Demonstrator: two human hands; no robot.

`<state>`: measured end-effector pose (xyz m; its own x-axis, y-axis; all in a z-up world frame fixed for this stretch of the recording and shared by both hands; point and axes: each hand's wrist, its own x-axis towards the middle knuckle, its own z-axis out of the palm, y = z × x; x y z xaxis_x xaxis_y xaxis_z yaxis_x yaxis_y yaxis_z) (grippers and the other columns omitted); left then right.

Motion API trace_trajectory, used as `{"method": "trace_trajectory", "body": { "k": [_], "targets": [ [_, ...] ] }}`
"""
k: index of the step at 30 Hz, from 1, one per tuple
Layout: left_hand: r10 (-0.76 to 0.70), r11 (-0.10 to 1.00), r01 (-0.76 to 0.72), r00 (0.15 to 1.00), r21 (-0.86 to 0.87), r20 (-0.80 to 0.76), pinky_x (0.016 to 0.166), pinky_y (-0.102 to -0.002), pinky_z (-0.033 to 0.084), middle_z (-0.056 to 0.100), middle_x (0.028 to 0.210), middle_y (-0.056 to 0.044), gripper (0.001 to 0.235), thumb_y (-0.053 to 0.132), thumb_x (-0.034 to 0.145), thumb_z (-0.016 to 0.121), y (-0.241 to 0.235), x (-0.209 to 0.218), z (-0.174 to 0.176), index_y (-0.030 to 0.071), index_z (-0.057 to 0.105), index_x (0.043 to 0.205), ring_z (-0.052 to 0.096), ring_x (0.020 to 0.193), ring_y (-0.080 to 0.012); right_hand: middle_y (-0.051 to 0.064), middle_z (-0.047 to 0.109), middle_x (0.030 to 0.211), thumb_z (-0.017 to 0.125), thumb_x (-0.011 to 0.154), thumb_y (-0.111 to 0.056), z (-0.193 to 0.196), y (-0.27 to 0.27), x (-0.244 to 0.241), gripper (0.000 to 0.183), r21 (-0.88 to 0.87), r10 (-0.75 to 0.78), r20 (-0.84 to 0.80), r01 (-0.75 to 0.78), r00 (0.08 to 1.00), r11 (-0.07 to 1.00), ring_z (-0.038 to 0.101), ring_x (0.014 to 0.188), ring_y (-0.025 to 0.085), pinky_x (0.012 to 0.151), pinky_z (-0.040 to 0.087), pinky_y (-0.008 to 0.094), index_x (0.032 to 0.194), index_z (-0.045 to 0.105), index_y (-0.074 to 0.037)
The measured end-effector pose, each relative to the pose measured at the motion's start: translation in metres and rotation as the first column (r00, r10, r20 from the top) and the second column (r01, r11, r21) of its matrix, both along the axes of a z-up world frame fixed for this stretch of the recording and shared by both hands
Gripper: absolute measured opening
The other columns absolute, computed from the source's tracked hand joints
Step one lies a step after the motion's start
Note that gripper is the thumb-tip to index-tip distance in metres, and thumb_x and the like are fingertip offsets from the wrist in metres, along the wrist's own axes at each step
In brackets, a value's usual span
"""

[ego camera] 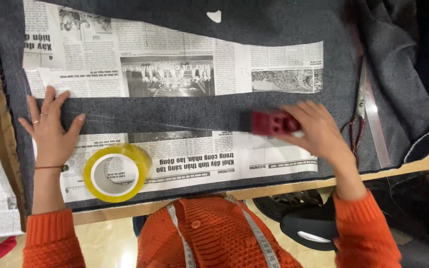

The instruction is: Laying out newspaper patterns on fabric, securing them with weights, and marking the outlines with chalk and a ruler.

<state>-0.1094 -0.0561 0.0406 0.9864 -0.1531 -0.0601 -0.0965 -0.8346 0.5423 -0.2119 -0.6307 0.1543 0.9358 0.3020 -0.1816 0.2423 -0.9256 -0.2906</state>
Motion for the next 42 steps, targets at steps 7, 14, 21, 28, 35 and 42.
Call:
{"method": "trace_trajectory", "body": {
  "k": [7,14,21,28,35,42],
  "targets": [
    [-0.013,0.999,0.012,0.999,0.034,0.030,0.106,-0.086,-0.002,0.032,0.170,-0.018,0.056,0.033,0.103,0.059,0.004,0.001,-0.006,0.014,0.048,0.154,0.008,0.156,-0.0493,0.009,0.070,0.115,0.088,0.081,-0.034,-0.033,0.021,0.114,0.059,-0.018,0.095,0.176,-0.093,0.980,0.995,0.062,0.100,0.026,0.090,0.047,0.042,0.128,0.063,-0.009],
    [-0.016,0.997,0.013,0.999,0.082,0.038,0.106,-0.087,0.001,0.033,0.172,-0.018,0.055,0.029,0.102,0.061,0.007,0.001,-0.016,0.014,0.050,0.154,0.010,0.157,-0.0510,0.010,0.067,0.120,0.088,0.080,-0.035,-0.049,0.004,0.135,0.063,0.054,0.017,0.045,-0.019,0.999,0.998,0.060,0.106,0.031,0.093,0.043,0.046,0.132,0.060,-0.011],
    [-0.007,0.998,0.007,1.000,0.066,-0.003,0.105,-0.086,0.002,0.031,0.171,-0.022,0.055,0.023,0.103,0.062,0.003,0.002,-0.006,0.015,0.048,0.155,0.010,0.155,-0.0530,0.018,0.059,0.140,0.087,0.076,-0.048,-0.048,-0.004,0.129,0.086,0.051,-0.039,0.043,0.037,0.998,0.998,0.049,0.130,0.036,0.111,0.031,0.060,0.148,0.051,-0.015],
    [-0.041,0.977,-0.013,0.968,0.214,0.247,0.104,-0.068,0.031,0.053,0.155,-0.026,0.052,0.026,0.096,0.073,0.033,-0.003,-0.030,0.009,0.061,0.143,0.040,0.140,-0.0585,0.027,0.056,0.141,0.076,0.086,-0.048,-0.066,-0.028,0.105,0.083,0.196,0.036,0.242,-0.086,0.970,0.977,0.049,0.129,0.044,0.109,0.035,0.053,0.149,0.053,0.000],
    [0.082,0.996,-0.070,0.957,-0.051,0.280,0.114,-0.066,0.036,0.049,0.153,-0.023,0.031,0.017,0.107,0.062,0.037,-0.011,-0.009,0.004,0.065,0.135,0.034,0.146,-0.0506,0.032,0.048,0.146,0.079,0.085,-0.028,-0.047,0.000,0.099,0.081,0.159,-0.090,0.125,0.069,0.988,0.985,0.040,0.134,0.046,0.110,0.033,0.058,0.155,0.051,0.003],
    [0.173,0.985,-0.165,0.865,-0.058,0.470,0.097,-0.051,0.047,0.069,0.126,-0.022,0.033,0.008,0.103,0.070,0.040,0.030,-0.019,-0.003,0.061,0.132,0.065,0.112,-0.0407,0.028,0.051,0.147,0.078,0.082,-0.039,-0.051,0.014,0.107,0.087,0.063,-0.021,0.159,0.011,0.987,0.998,0.042,0.132,0.044,0.109,0.027,0.058,0.156,0.050,-0.004]
  ]
}}
